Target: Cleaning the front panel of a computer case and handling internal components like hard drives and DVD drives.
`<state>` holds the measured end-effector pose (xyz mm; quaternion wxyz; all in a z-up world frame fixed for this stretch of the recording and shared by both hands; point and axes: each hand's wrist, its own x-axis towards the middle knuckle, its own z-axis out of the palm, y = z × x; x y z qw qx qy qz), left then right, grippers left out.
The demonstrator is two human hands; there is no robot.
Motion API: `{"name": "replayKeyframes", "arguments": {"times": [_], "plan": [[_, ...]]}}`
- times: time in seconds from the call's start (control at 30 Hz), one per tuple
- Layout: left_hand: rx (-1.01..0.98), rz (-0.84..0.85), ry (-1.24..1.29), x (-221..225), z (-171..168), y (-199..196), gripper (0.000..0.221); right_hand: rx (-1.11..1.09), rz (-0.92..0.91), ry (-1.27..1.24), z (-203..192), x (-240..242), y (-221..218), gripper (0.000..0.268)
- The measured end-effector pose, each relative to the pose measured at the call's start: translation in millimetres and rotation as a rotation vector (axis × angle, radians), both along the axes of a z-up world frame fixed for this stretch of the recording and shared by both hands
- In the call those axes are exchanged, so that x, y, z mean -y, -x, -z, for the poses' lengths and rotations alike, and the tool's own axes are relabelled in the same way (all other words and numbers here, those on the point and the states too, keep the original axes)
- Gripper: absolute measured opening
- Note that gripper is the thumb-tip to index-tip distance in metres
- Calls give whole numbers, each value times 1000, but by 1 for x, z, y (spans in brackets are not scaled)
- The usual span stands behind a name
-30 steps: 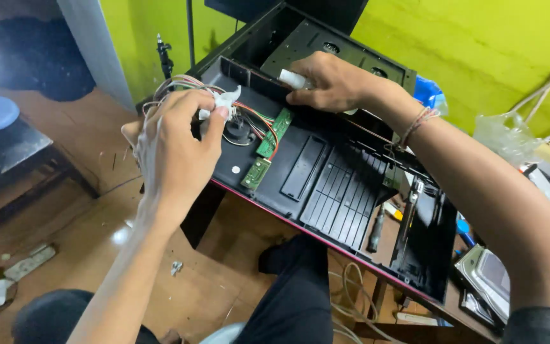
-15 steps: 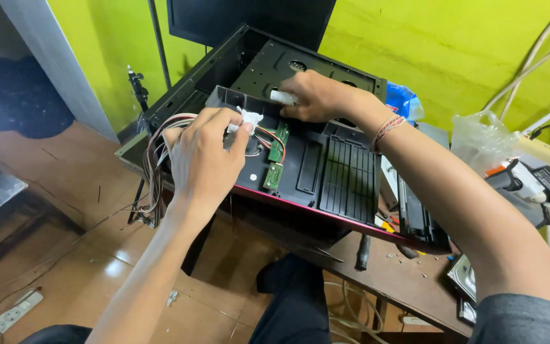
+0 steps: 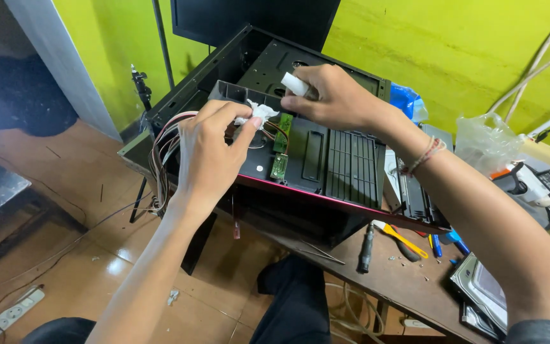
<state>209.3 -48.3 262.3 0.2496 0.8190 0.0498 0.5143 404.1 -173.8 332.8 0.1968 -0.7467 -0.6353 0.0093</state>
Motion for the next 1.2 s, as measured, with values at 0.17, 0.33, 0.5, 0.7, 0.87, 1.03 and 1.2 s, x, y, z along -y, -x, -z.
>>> {"name": "replayKeyframes", "arguments": {"times": [0.17, 0.33, 0.5, 0.7, 0.87, 1.03, 1.2], "plan": [[-14, 251, 366, 1, 0, 2, 19, -545, -57, 91, -18, 17, 40, 27], [19, 475, 553, 2, -6, 12, 31, -631, -133, 102, -31, 37, 69, 45], [-7, 609, 853, 11, -11, 32, 29, -459, -74, -60, -38, 56, 114, 47], [98, 674, 975, 27, -5, 53, 43, -427, -2, -231, -22, 67, 162, 64], [87, 689, 1055, 35, 4, 77, 30, -549, 60, -430, 29, 69, 190, 63], [156, 786, 1208, 34, 10, 98, 39, -799, 182, -614, 53, 53, 207, 60], [51, 751, 1104, 30, 18, 112, 31, -842, 148, -721, 60, 44, 209, 66]]}}
